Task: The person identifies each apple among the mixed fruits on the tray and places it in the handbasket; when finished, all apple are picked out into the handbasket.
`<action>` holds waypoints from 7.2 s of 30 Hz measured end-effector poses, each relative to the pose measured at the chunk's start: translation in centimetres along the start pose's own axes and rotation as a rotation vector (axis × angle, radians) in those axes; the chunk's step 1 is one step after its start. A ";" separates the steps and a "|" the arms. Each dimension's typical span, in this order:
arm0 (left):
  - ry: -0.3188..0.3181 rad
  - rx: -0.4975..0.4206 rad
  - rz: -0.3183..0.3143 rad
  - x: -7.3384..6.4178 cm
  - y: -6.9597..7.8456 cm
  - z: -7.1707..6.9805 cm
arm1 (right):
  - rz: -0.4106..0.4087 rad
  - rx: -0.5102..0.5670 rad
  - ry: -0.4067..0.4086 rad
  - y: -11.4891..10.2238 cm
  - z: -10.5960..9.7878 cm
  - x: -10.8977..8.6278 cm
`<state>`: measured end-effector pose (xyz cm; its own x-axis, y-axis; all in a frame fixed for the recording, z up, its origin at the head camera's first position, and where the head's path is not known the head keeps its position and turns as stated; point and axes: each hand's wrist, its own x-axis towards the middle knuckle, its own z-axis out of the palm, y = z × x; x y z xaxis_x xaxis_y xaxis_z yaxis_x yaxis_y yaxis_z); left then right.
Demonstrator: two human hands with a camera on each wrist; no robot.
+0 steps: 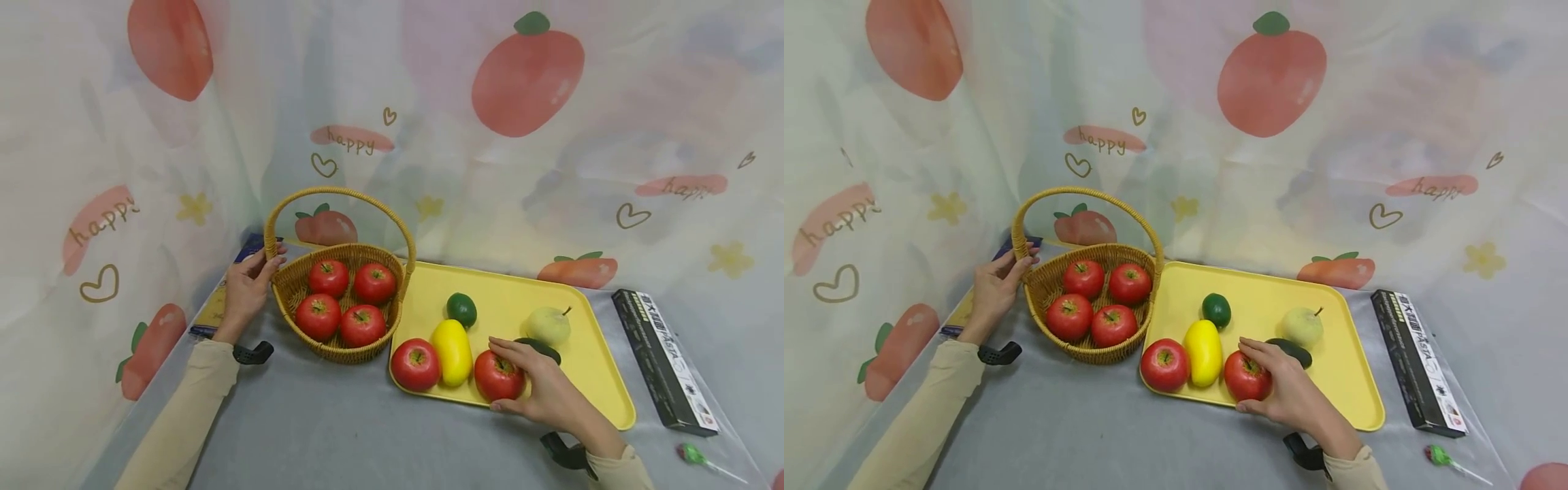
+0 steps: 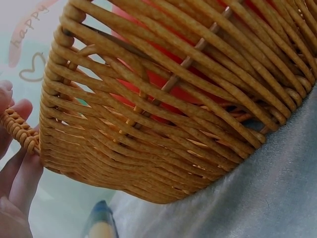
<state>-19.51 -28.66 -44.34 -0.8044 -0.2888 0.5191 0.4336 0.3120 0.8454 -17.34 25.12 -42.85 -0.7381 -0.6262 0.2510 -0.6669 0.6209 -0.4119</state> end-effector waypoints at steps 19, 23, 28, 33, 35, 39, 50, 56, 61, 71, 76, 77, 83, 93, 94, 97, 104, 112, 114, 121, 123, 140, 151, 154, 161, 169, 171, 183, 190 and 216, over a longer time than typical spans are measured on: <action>-0.007 -0.009 -0.018 0.2 0.1 0.3 | 0.073 0.196 0.189 -0.2 0.1 1.0; -0.001 0.015 -0.020 -0.2 0.1 0.1 | 0.122 0.367 0.219 -0.9 -0.2 1.7; -0.023 0.021 -0.027 -0.5 0.0 0.0 | 0.188 0.453 0.246 -1.6 0.0 2.7; -0.020 0.019 -0.021 -0.5 0.1 -0.1 | 0.178 0.532 0.255 -2.0 -0.2 4.4; -0.014 0.022 -0.018 -0.5 0.1 -0.1 | 0.163 0.571 0.248 -2.4 -0.3 5.0; -0.010 0.022 -0.014 -0.4 0.3 -0.2 | 0.132 0.636 0.234 -3.3 -0.4 6.5; -0.009 0.029 -0.015 -0.3 0.0 0.0 | 0.077 0.731 0.194 -6.2 0.5 9.6; -0.003 0.031 -0.020 -0.4 0.1 0.0 | 0.034 0.767 0.172 -7.8 1.0 11.1; -0.003 0.031 -0.019 -0.3 0.2 0.0 | 0.013 0.794 0.158 -9.7 1.9 12.4; -0.015 0.015 -0.019 -0.2 0.2 -0.2 | -0.022 0.822 0.107 -12.8 3.9 15.7; -0.015 -0.001 -0.003 -0.2 0.2 -0.2 | -0.010 0.863 0.079 -13.6 4.9 17.8; -0.016 -0.003 0.001 -0.2 0.2 -0.2 | -0.004 0.864 0.073 -13.7 5.1 18.2; -0.016 -0.011 0.003 -0.1 0.0 -0.1 | 0.069 0.801 0.057 -14.0 6.2 20.4; -0.014 -0.004 0.009 0.0 0.0 -0.1 | 0.098 0.774 0.024 -14.2 7.5 23.7; -0.015 0.000 0.010 -0.1 0.1 -0.1 | 0.104 0.776 0.018 -14.1 7.6 24.0; -0.017 0.003 0.008 -0.1 0.0 -0.1 | 0.119 0.784 0.002 -14.1 8.1 24.7; -0.014 0.007 0.007 0.0 0.0 -0.1 | 0.112 0.781 -0.024 -14.4 9.1 26.3; -0.023 0.003 -0.002 0.1 -0.2 -0.2 | 0.141 0.819 -0.067 -14.8 10.0 27.8; -0.024 -0.003 -0.007 0.0 -0.2 -0.2 | 0.148 0.841 -0.077 -14.9 10.2 28.0; -0.038 -0.021 -0.019 0.2 0.2 -0.2 | 0.139 0.826 -0.079 -15.2 10.5 29.0; -0.038 -0.017 -0.019 0.3 0.2 -0.2 | 0.131 0.837 -0.081 -15.2 10.6 29.2; -0.049 0.034 -0.027 0.3 0.5 0.4 | 0.038 0.472 -0.182 -15.1 12.3 29.7; -0.058 0.040 -0.027 0.0 0.9 0.3 | -0.022 0.358 -0.243 -15.7 11.9 29.7; -0.049 0.033 -0.022 0.1 0.9 0.2 | -0.039 0.320 -0.256 -16.1 11.7 29.8; -0.010 0.007 -0.040 -0.1 0.3 0.0 | -0.072 0.290 -0.327 -16.2 11.7 29.6; -0.001 0.007 -0.063 -0.9 0.2 -0.2 | -0.052 0.548 -0.371 -15.4 9.3 26.0; 0.002 0.004 -0.061 -1.0 0.3 -0.2 | -0.084 0.583 -0.392 -14.9 8.1 24.7; -0.006 -0.011 -0.011 -0.3 0.2 0.2 | -0.111 0.656 -0.312 -9.3 3.5 15.5; -0.013 -0.013 -0.039 -0.5 0.0 0.4 | -0.086 0.548 -0.151 -6.7 2.6 10.7; 0.004 -0.005 -0.005 -0.2 0.5 0.3 | -0.052 0.277 -0.034 -5.7 6.0 6.3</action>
<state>-19.26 -28.20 -44.11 -0.8048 -0.2941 0.5156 0.4319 0.3057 0.8485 -17.60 14.80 -44.15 -0.6964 -0.6725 0.2504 -0.6473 0.4381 -0.6237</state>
